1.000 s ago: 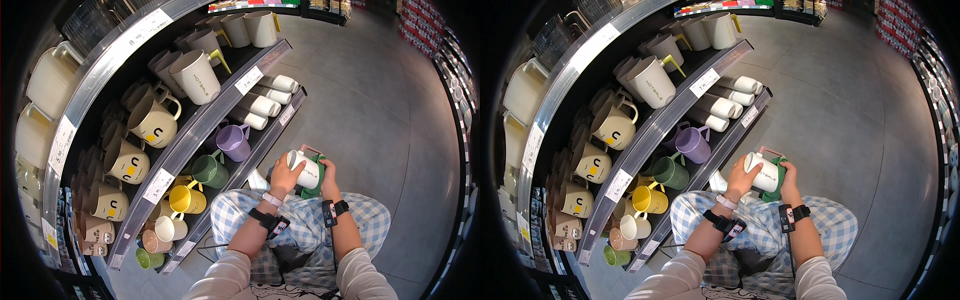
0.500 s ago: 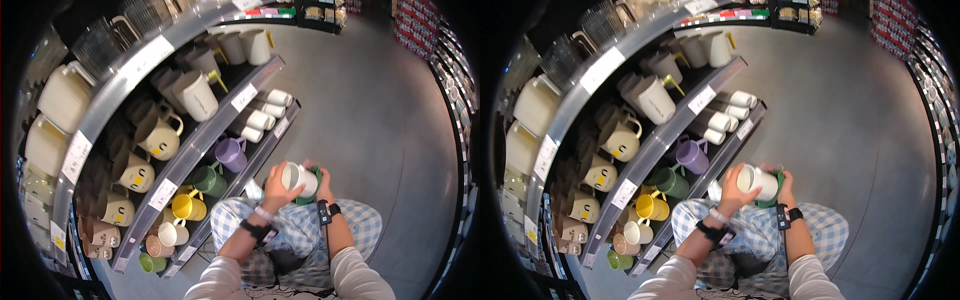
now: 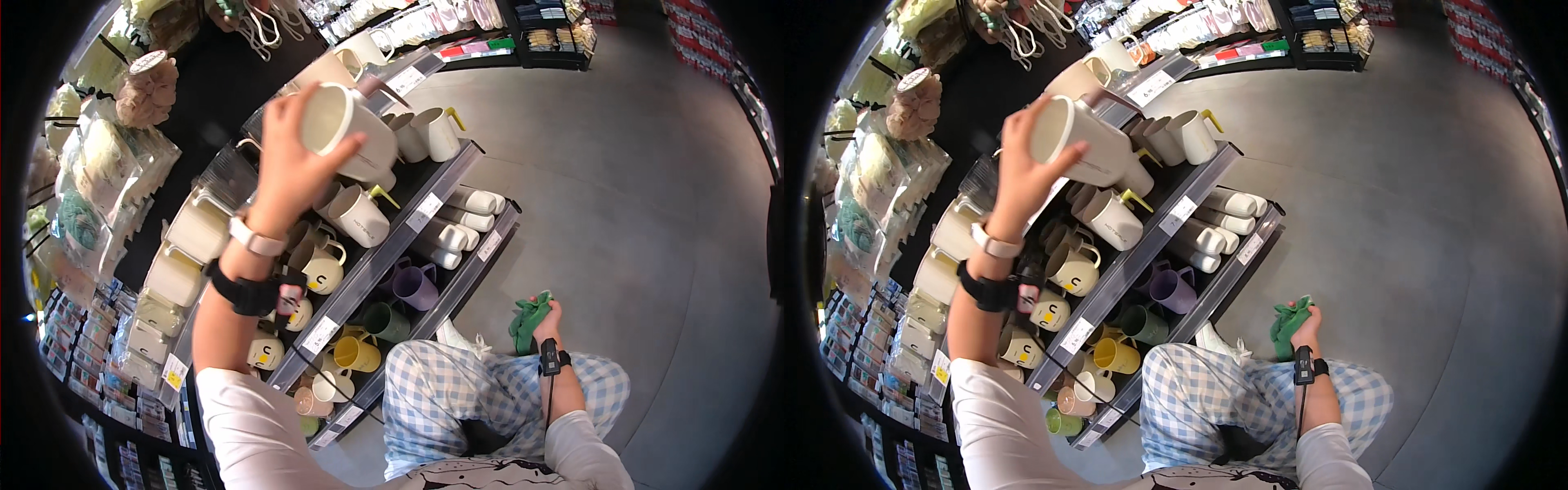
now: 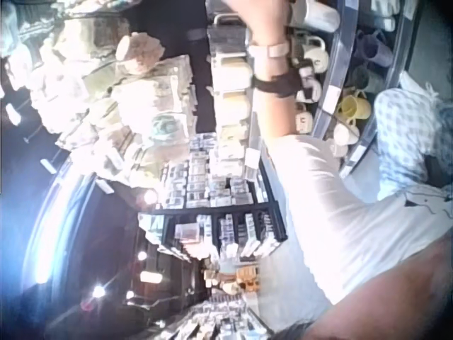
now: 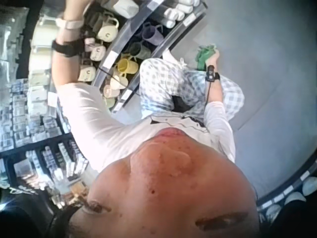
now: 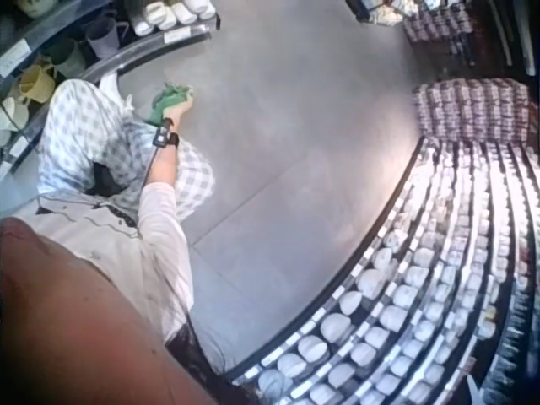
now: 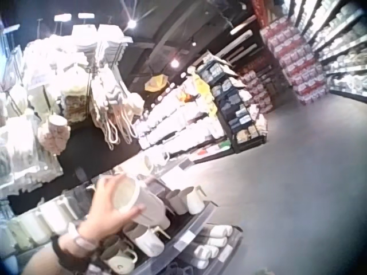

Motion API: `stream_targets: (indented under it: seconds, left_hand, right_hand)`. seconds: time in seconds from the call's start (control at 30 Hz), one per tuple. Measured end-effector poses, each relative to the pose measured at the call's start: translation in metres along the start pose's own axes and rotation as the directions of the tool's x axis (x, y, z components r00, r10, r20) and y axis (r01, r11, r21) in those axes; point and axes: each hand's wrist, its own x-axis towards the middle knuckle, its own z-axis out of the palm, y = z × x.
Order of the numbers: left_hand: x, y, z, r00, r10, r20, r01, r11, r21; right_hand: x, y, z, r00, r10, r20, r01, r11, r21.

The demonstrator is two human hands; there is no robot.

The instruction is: The recorder is cleaning various mugs and bottles on a store shelf using a green cloth.

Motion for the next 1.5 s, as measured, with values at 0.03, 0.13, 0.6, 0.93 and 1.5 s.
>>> stream_targets:
  seconds: [0.03, 0.13, 0.6, 0.93, 1.5]
  left_hand:
    - [0.004, -0.003, -0.008, 1.000, -0.016, -0.014, 0.017, 1.000, 0.025]
    - [-0.002, -0.008, -0.018, 0.995, -0.104, -0.010, 0.104, 0.994, -0.020]
    - [-0.055, -0.021, 0.142, 0.988, 0.140, 0.058, -0.149, 0.972, 0.185]
    - [-0.037, -0.050, 0.187, 0.964, -0.194, 0.181, 0.172, 0.977, 0.130]
    - [-0.037, -0.062, 0.172, 0.784, -0.426, 0.452, 0.422, 0.899, 0.117]
  right_hand:
    - [0.002, -0.001, -0.001, 1.000, 0.010, -0.019, -0.010, 1.000, 0.026]
    - [0.013, 0.003, -0.006, 0.999, -0.023, -0.045, 0.025, 0.999, 0.031]
    - [0.002, 0.005, 0.012, 1.000, -0.013, -0.010, 0.013, 1.000, 0.009]
    - [0.004, 0.022, 0.014, 0.967, 0.060, 0.248, -0.029, 0.992, -0.126]
    - [0.008, 0.019, 0.015, 0.957, 0.075, 0.281, -0.051, 0.994, -0.093]
